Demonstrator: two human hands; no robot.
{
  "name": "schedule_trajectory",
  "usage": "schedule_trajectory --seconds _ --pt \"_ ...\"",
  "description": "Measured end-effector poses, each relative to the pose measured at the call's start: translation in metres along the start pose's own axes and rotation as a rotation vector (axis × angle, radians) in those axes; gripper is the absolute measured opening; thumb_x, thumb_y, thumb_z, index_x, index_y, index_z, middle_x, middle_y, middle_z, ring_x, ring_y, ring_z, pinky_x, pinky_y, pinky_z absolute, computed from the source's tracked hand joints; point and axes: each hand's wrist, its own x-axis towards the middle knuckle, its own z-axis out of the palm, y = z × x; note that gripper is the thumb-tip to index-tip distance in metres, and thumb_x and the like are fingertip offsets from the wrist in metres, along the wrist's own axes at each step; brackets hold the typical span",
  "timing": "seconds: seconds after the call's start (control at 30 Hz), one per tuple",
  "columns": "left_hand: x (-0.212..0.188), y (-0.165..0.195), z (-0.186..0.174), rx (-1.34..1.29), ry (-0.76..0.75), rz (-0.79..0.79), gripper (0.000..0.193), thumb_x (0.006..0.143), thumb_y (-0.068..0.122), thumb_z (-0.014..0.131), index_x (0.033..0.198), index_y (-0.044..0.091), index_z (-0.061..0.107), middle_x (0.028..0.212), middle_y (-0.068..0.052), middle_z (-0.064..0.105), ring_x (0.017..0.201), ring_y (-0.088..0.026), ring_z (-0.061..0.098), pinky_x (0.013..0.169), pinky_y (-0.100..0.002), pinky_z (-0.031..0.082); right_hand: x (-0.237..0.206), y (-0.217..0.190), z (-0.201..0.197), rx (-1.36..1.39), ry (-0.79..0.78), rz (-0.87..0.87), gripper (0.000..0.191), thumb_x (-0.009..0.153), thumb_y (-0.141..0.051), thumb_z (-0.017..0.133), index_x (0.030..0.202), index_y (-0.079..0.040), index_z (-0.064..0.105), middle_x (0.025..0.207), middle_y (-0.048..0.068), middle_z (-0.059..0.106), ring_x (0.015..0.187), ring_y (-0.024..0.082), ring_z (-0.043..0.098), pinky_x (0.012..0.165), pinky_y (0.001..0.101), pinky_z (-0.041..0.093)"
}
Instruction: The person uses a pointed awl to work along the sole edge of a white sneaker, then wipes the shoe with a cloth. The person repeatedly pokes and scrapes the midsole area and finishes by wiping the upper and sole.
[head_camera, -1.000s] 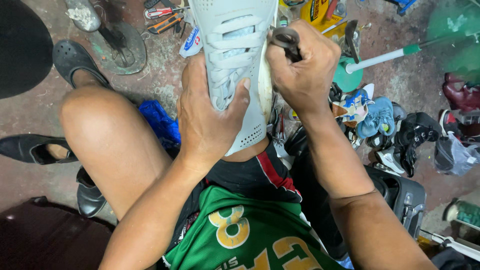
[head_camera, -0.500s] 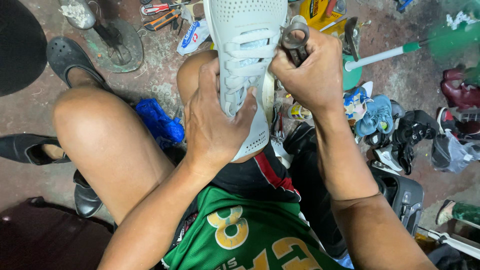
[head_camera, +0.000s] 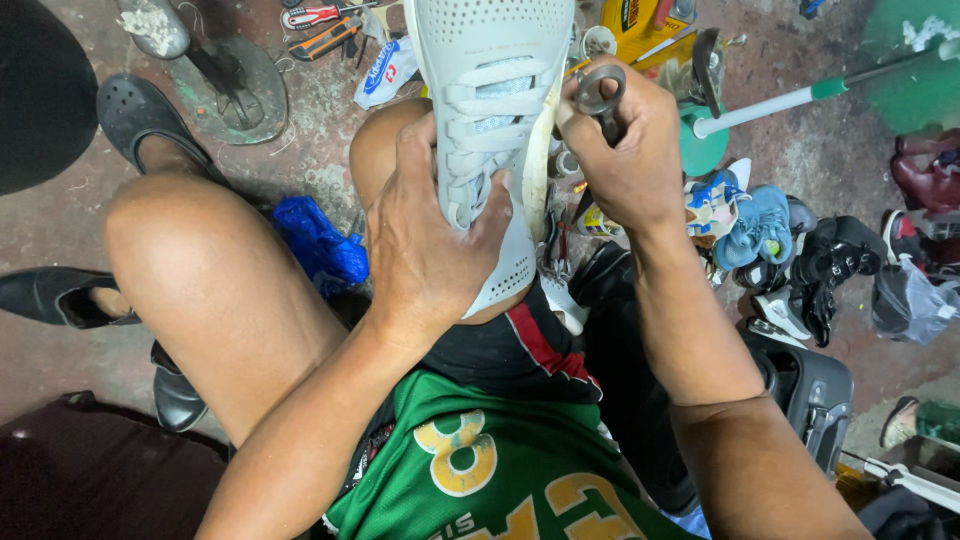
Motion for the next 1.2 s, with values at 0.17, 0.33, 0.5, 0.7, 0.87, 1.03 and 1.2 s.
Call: schedule_trajectory --seconds 0.17,0.33,0.5,0.7,0.87,1.03,1.2 --pt "-0.001 0.000 0.001 -0.022 -0.024 -0.018 0.057 0.094 0.016 0.078 0.137 0.001 0.044 0.111 -0.022 0.074 0.103 -0.039 0.075 0.086 -0.046 0.058 0.001 -0.002 0.009 -0.228 0.100 -0.171 0.019 0.105 -0.004 0.070 0.090 -0.002 0.058 0.077 -0.001 0.049 0.067 0.005 0.043 0.060 0.0241 0.035" --pt "-0.001 -0.001 0.002 -0.013 0.014 -0.015 0.054 0.095 0.016 0.078 0.137 0.003 0.046 0.113 -0.021 0.075 0.105 -0.039 0.075 0.088 -0.046 0.058 0.000 -0.008 0.019 -0.340 0.178 -0.304 0.017 0.106 -0.005 0.069 0.093 -0.001 0.060 0.079 0.008 0.056 0.070 0.018 0.055 0.064 0.0312 0.043" --pt "-0.001 -0.002 0.006 0.033 0.015 -0.045 0.055 0.092 0.018 0.079 0.135 0.003 0.047 0.112 -0.022 0.075 0.103 -0.040 0.074 0.087 -0.048 0.057 0.001 -0.005 0.024 -0.390 0.207 -0.301 0.007 0.095 -0.005 0.069 0.093 -0.002 0.063 0.079 0.011 0.059 0.071 0.023 0.061 0.068 0.0345 0.049" --pt "0.000 -0.008 0.012 0.063 -0.005 -0.094 0.056 0.090 0.020 0.079 0.133 0.003 0.048 0.110 -0.023 0.074 0.103 -0.042 0.073 0.087 -0.050 0.055 0.006 0.013 0.022 -0.238 0.070 -0.145 0.007 0.090 -0.006 0.066 0.090 -0.002 0.060 0.074 0.008 0.059 0.069 0.013 0.054 0.066 0.0318 0.049" --pt "0.001 -0.010 0.019 0.094 -0.018 -0.113 0.055 0.090 0.020 0.078 0.133 0.003 0.048 0.110 -0.025 0.073 0.102 -0.044 0.072 0.088 -0.051 0.055 0.006 0.022 0.016 -0.194 0.028 -0.100 0.011 0.089 -0.005 0.065 0.087 -0.001 0.056 0.071 0.005 0.051 0.070 0.011 0.046 0.064 0.0313 0.045" --pt "0.003 -0.011 0.023 0.108 -0.032 -0.105 0.055 0.091 0.021 0.078 0.134 0.003 0.047 0.110 -0.025 0.073 0.102 -0.045 0.071 0.088 -0.052 0.054 0.006 0.025 0.013 -0.198 0.017 -0.060 0.014 0.088 -0.004 0.066 0.086 -0.001 0.053 0.069 0.007 0.048 0.066 0.013 0.045 0.061 0.0319 0.044" --pt "0.005 -0.010 0.029 0.131 -0.042 -0.137 0.056 0.090 0.022 0.079 0.133 0.003 0.048 0.110 -0.025 0.073 0.102 -0.045 0.071 0.087 -0.052 0.054 0.005 0.032 0.022 -0.288 0.167 -0.267 0.011 0.092 -0.002 0.067 0.093 -0.001 0.056 0.083 0.014 0.059 0.070 0.026 0.059 0.065 0.0371 0.047"
